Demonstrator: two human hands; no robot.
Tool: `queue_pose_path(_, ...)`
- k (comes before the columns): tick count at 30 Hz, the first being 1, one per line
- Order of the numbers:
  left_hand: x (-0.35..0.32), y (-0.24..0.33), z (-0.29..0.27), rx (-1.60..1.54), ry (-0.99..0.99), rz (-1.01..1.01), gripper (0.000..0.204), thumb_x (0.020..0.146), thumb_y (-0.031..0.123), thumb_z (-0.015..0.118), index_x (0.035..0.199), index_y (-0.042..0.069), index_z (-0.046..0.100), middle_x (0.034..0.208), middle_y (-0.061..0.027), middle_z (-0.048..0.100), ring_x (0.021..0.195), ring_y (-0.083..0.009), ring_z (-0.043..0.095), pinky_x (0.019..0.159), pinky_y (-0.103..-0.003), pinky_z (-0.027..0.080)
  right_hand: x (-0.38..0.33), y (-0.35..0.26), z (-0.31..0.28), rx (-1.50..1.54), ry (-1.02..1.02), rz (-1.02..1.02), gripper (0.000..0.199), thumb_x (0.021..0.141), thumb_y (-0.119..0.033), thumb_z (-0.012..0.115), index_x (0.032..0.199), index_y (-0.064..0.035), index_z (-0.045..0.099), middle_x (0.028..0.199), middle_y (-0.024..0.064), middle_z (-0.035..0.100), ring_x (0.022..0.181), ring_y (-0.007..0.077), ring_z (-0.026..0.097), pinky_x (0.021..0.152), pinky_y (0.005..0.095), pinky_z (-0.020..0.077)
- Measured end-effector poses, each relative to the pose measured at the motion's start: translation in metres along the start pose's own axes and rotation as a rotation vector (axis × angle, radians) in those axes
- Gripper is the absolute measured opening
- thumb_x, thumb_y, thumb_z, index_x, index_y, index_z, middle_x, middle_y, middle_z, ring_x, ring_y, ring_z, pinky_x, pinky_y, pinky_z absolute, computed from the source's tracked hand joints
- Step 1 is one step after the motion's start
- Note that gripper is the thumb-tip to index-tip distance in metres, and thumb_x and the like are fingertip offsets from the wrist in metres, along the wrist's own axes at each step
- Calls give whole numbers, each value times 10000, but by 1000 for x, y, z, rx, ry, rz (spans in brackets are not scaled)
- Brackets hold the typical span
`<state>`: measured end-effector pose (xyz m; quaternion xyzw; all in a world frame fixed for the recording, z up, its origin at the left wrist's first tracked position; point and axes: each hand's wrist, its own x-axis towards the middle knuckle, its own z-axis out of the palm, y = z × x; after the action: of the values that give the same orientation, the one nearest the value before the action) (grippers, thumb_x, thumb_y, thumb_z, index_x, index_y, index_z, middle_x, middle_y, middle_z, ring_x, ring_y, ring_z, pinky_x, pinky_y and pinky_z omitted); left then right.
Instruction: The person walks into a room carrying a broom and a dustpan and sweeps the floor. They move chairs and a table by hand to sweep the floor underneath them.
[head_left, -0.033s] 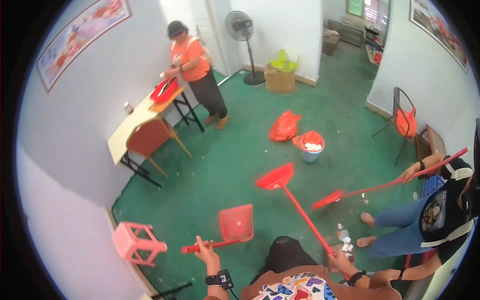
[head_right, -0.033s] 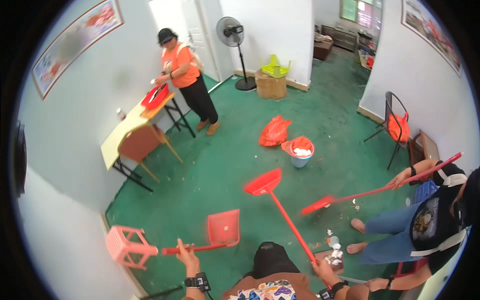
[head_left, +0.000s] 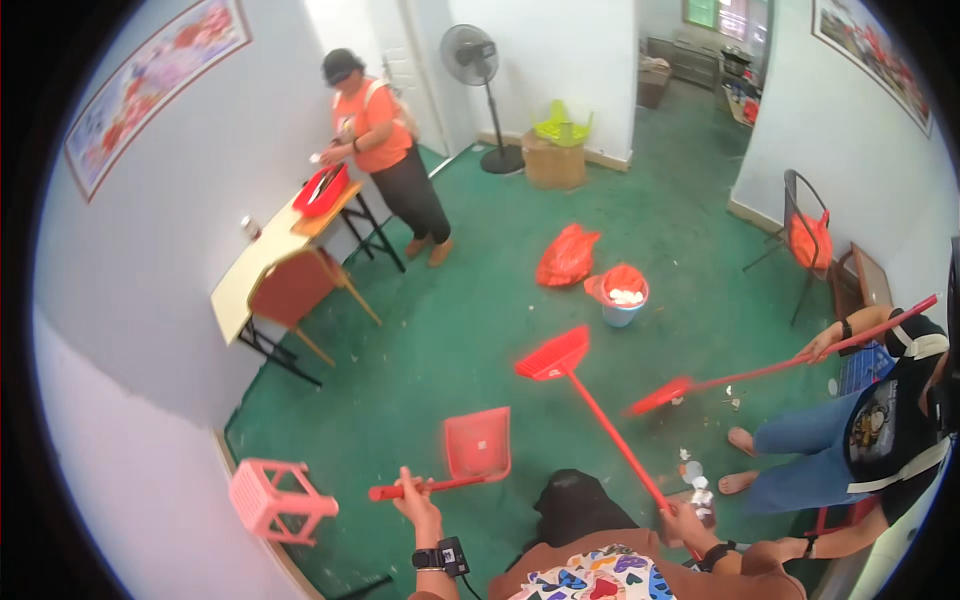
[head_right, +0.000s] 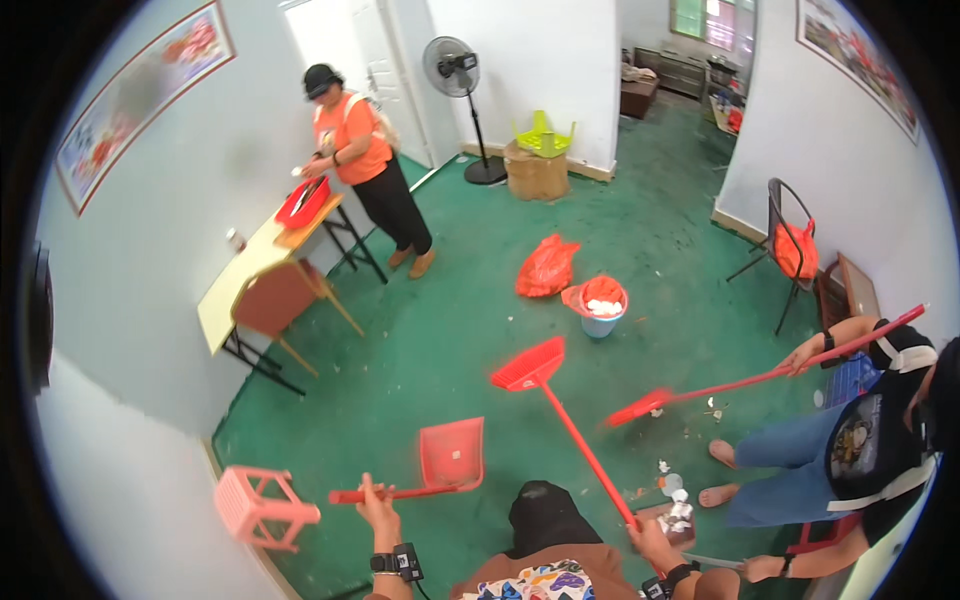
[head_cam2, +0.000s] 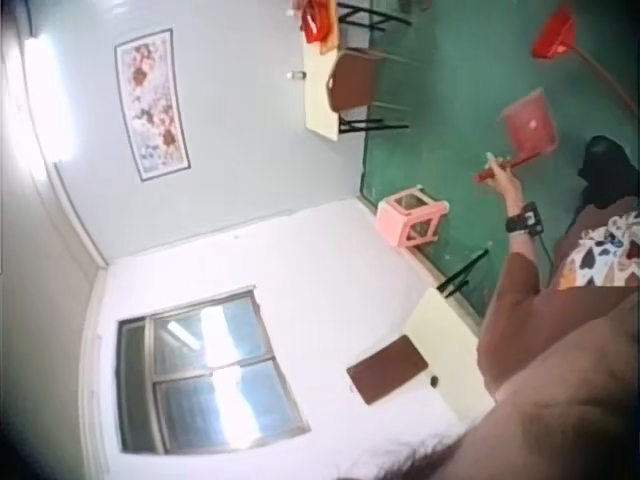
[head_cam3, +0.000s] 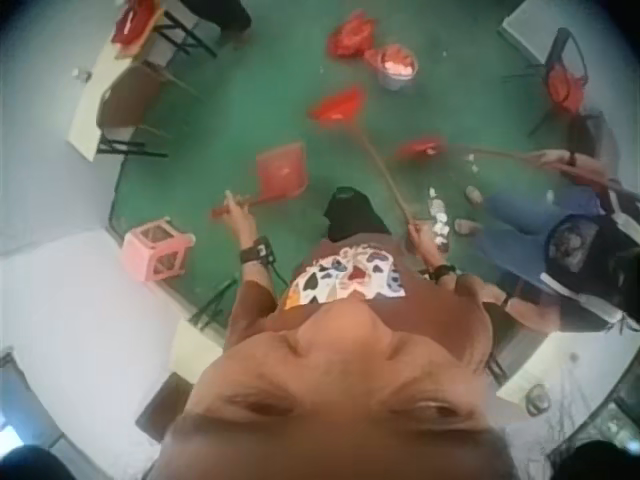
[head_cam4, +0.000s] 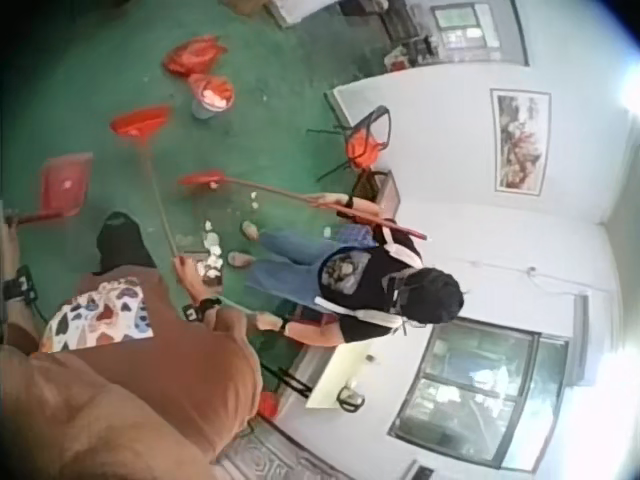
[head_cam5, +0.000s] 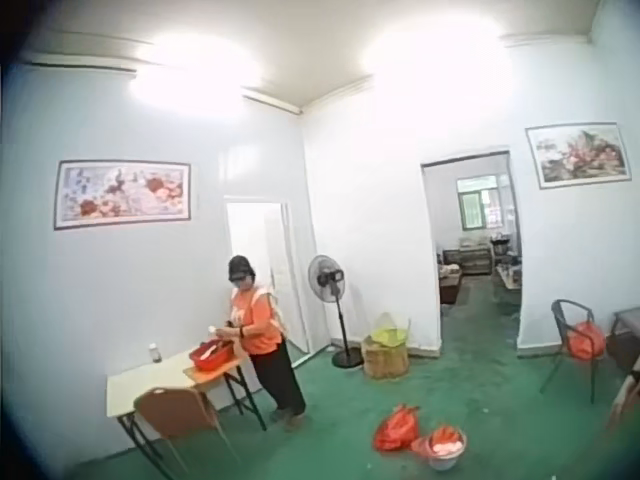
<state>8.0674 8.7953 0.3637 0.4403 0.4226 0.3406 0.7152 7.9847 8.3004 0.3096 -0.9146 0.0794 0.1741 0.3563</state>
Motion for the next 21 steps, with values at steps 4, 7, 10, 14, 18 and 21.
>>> queue_pose_path(4,85,-31,133,110,-352,18,312,902,245,553,685,73,408,632,-23,426,593,-113,461,647,-361,569,90,-20,6,82,17,189,337,843,-228,577,1079,12,583,806,219,635,753,350,629,658,405,478)
queue_pose_path(7,140,-32,227,53,-269,17,308,907,240,541,700,56,406,662,-35,438,592,-107,460,669,-375,578,192,-33,14,29,76,103,333,843,-221,575,1081,12,582,839,224,635,787,362,626,684,405,479)
queue_pose_path(10,197,-32,310,10,-195,4,308,909,230,537,700,49,403,641,-32,433,576,-101,458,636,-362,578,300,-96,-17,164,1,82,328,842,-230,574,1056,18,597,846,224,637,792,369,625,698,401,482)
queue_pose_path(14,236,-13,433,136,-419,8,300,910,218,535,698,50,406,628,-27,428,554,-99,453,618,-351,578,423,-168,-43,140,83,124,322,838,-224,580,1030,33,603,805,239,630,761,358,630,674,399,477)
queue_pose_path(18,296,-22,528,126,-409,101,294,903,199,542,692,42,411,627,-25,437,551,-94,462,591,-339,576,554,-245,-70,202,38,141,311,834,-203,586,1024,42,602,814,249,627,752,332,638,670,385,485)
queue_pose_path(21,348,-56,623,105,-440,53,289,897,184,548,680,37,428,620,-21,444,533,-90,466,569,-339,576,633,-251,-64,170,168,44,290,836,-168,585,1026,52,598,803,185,647,686,246,624,647,347,492)
